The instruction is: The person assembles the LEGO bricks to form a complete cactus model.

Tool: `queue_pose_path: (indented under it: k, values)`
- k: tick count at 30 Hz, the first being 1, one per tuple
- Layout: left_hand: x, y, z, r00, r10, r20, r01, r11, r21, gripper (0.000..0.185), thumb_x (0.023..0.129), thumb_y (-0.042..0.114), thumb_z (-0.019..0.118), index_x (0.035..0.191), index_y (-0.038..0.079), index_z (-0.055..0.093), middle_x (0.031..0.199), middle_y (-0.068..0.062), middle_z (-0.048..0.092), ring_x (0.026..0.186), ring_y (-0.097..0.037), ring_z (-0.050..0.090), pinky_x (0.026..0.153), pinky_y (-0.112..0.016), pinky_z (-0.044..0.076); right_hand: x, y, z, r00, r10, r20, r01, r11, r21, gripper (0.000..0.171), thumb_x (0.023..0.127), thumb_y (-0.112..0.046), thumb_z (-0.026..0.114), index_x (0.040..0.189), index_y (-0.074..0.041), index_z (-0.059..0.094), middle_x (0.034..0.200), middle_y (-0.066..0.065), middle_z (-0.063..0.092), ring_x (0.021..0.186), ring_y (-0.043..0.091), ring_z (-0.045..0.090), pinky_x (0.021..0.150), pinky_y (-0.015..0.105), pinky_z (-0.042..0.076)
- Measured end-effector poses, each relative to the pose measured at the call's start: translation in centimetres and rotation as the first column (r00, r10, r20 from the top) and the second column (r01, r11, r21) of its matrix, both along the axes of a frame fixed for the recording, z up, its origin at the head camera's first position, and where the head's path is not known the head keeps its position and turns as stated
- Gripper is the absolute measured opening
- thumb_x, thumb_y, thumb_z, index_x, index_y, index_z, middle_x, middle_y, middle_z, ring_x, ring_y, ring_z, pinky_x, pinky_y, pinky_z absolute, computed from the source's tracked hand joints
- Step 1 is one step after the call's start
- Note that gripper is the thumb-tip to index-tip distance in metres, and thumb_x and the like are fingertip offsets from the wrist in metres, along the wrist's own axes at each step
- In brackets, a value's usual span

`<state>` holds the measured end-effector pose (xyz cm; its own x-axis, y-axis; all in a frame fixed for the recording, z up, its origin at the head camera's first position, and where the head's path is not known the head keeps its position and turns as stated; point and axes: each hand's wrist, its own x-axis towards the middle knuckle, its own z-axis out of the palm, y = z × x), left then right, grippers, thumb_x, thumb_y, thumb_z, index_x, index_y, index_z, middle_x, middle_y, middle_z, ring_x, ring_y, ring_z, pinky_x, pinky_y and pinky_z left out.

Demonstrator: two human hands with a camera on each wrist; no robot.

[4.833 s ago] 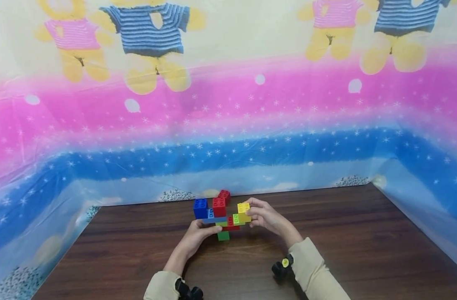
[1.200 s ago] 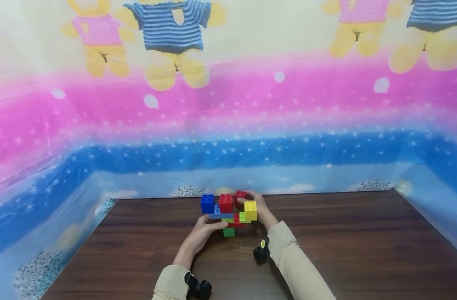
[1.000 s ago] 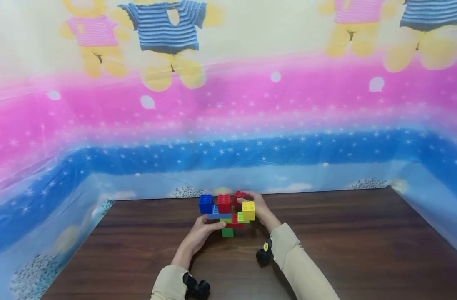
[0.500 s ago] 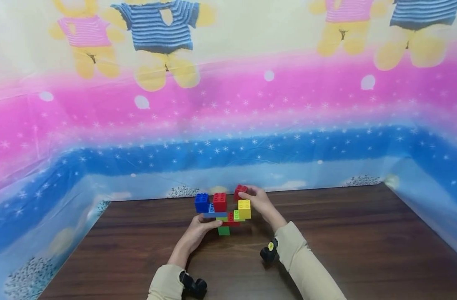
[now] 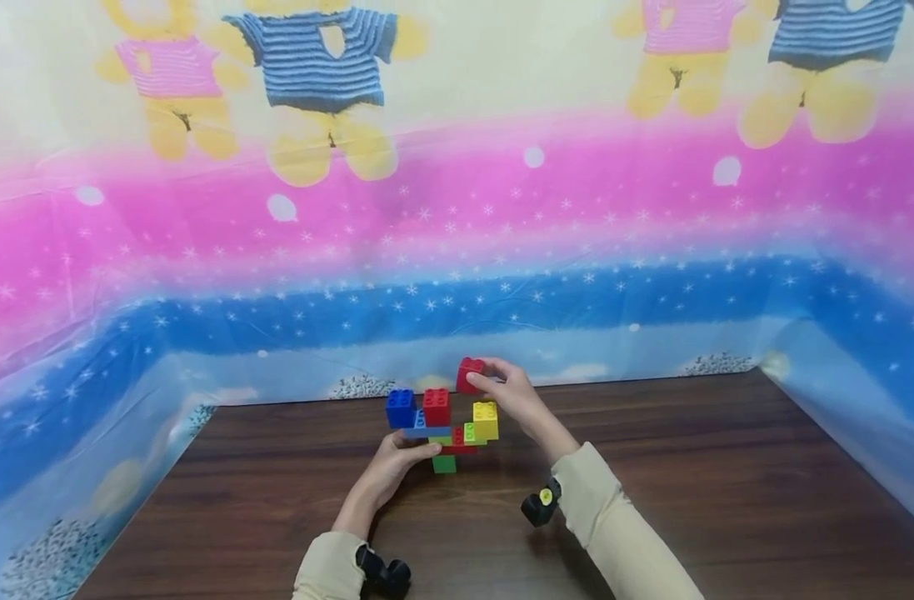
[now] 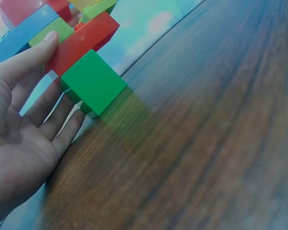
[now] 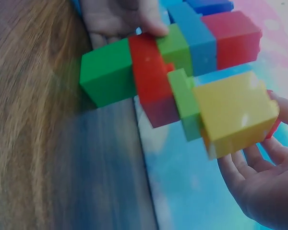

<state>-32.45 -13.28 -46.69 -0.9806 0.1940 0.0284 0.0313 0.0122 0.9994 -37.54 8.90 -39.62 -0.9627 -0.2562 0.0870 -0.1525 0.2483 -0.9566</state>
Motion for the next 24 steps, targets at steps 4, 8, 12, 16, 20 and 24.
queue_pose_path:
  k: [4, 8, 12, 16, 20, 24]
  values:
    - [0.0, 0.0, -0.1, 1.0, -0.002, 0.004, 0.002, 1.0, 0.004, 0.043, 0.089, 0.025, 0.07, 0.125, 0.003, 0.061, 0.123, -0.009, 0.069, 0.11, -0.011, 0.06, 0.113, -0.051, 0.036, 0.5, -0.1, 0.7, 0.999, 0.033, -0.035, -0.034, 0.999, -0.02, 0.059, 0.097, -0.035, 0.06, 0.145, -0.006, 0.042, 0.143, 0.021, 0.048, 0.124, 0.039, 0.057, 0.102, 0.046, 0.05]
    - [0.1, 0.0, 0.0, 1.0, -0.004, 0.006, 0.004, 1.0, 0.005, 0.043, 0.089, 0.024, 0.07, 0.126, 0.003, 0.061, 0.123, -0.009, 0.069, 0.11, -0.011, 0.06, 0.113, -0.051, 0.036, 1.2, -0.3, 1.5, 0.993, 0.075, -0.096, -0.077, 0.997, -0.023, 0.057, 0.097, -0.034, 0.059, 0.144, -0.005, 0.043, 0.141, 0.022, 0.05, 0.126, 0.039, 0.056, 0.102, 0.045, 0.05]
    - [0.3, -0.1, 0.0, 1.0, -0.003, 0.003, 0.003, 1.0, -0.01, 0.044, 0.089, 0.025, 0.07, 0.125, 0.003, 0.061, 0.123, -0.01, 0.068, 0.111, -0.013, 0.059, 0.113, -0.053, 0.035, 2.1, -1.0, 2.3, 0.977, 0.116, -0.181, -0.114, 0.993, 0.023, 0.052, 0.097, -0.032, 0.059, 0.141, -0.007, 0.048, 0.135, 0.019, 0.057, 0.122, 0.035, 0.057, 0.1, 0.045, 0.052]
    - [0.4, -0.1, 0.1, 1.0, -0.005, -0.012, 0.005, 1.0, -0.023, 0.046, 0.089, 0.027, 0.071, 0.127, 0.004, 0.06, 0.126, -0.012, 0.066, 0.115, -0.017, 0.058, 0.113, -0.057, 0.033, 2.7, -1.5, 2.7, 0.961, 0.137, -0.24, -0.122, 0.99, 0.073, 0.048, 0.096, -0.032, 0.061, 0.138, -0.011, 0.051, 0.128, 0.015, 0.062, 0.115, 0.029, 0.059, 0.098, 0.045, 0.052]
    - [0.2, -0.1, 0.0, 1.0, -0.017, -0.016, 0.017, 1.0, -0.02, 0.048, 0.088, 0.028, 0.071, 0.128, 0.005, 0.06, 0.128, -0.012, 0.066, 0.119, -0.02, 0.057, 0.115, -0.058, 0.031, 3.0, -1.8, 2.8, 0.962, 0.155, -0.225, -0.142, 0.987, 0.071, 0.045, 0.095, -0.03, 0.062, 0.136, -0.011, 0.054, 0.126, 0.013, 0.063, 0.112, 0.027, 0.06, 0.097, 0.047, 0.051]
    - [0.1, 0.0, -0.1, 1.0, -0.018, -0.018, 0.017, 1.0, -0.016, 0.047, 0.088, 0.027, 0.071, 0.128, 0.005, 0.059, 0.128, -0.012, 0.066, 0.121, -0.021, 0.056, 0.116, -0.059, 0.029, 3.1, -2.2, 2.9, 0.958, 0.184, -0.218, -0.169, 0.982, 0.083, 0.045, 0.095, -0.03, 0.063, 0.135, -0.012, 0.054, 0.127, 0.013, 0.063, 0.115, 0.028, 0.059, 0.099, 0.048, 0.05]
